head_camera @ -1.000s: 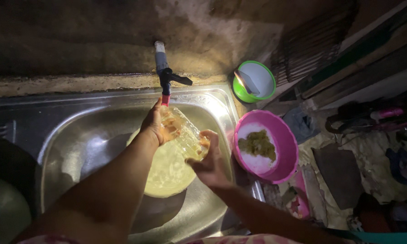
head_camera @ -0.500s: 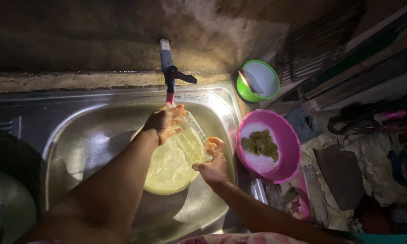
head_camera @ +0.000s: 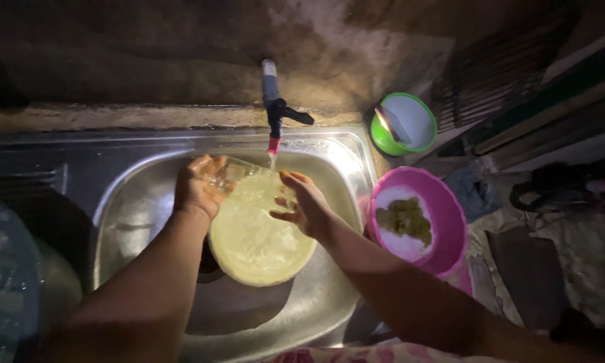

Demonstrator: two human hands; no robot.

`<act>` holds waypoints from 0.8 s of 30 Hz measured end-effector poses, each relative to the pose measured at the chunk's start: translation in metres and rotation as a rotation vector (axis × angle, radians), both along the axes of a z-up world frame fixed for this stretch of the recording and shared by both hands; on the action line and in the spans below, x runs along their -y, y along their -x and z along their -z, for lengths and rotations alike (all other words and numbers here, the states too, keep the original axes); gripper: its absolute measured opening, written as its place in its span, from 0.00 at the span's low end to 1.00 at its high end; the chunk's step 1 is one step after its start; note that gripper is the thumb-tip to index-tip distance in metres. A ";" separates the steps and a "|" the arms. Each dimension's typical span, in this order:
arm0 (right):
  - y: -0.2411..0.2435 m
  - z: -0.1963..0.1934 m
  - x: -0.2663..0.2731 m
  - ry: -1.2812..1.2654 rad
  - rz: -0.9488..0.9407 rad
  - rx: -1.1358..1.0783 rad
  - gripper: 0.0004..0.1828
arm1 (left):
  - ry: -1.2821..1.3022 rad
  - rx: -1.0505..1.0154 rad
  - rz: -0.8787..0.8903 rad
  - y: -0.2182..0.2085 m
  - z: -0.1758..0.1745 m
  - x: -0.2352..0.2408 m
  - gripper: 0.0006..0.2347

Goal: The person repeatedly rinses clear plastic bottles under running tap water in a kitchen sink. They fill each bottle, shake it, and pour the water out into a yellow bowl, then place the bottle into a pink colander. The cycle repeats for several bottles.

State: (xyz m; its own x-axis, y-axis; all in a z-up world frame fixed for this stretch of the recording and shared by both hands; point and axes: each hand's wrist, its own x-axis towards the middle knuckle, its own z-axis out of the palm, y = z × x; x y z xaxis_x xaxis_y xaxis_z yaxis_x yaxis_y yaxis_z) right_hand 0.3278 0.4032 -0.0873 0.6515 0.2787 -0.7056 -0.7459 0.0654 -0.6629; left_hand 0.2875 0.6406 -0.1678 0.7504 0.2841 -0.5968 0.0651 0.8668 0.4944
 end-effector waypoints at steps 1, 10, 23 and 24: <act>-0.004 0.001 -0.011 -0.001 -0.055 0.012 0.35 | 0.008 0.009 -0.039 0.008 -0.004 -0.005 0.11; -0.031 0.012 -0.066 0.000 -0.218 0.232 0.41 | 0.089 -0.064 -0.208 0.048 -0.041 -0.028 0.23; 0.009 -0.006 0.016 0.045 0.051 0.414 0.46 | 0.189 -0.157 0.038 -0.030 0.047 0.024 0.17; 0.015 -0.007 0.025 0.024 0.069 0.406 0.47 | 0.188 -0.169 0.063 -0.035 0.050 0.029 0.16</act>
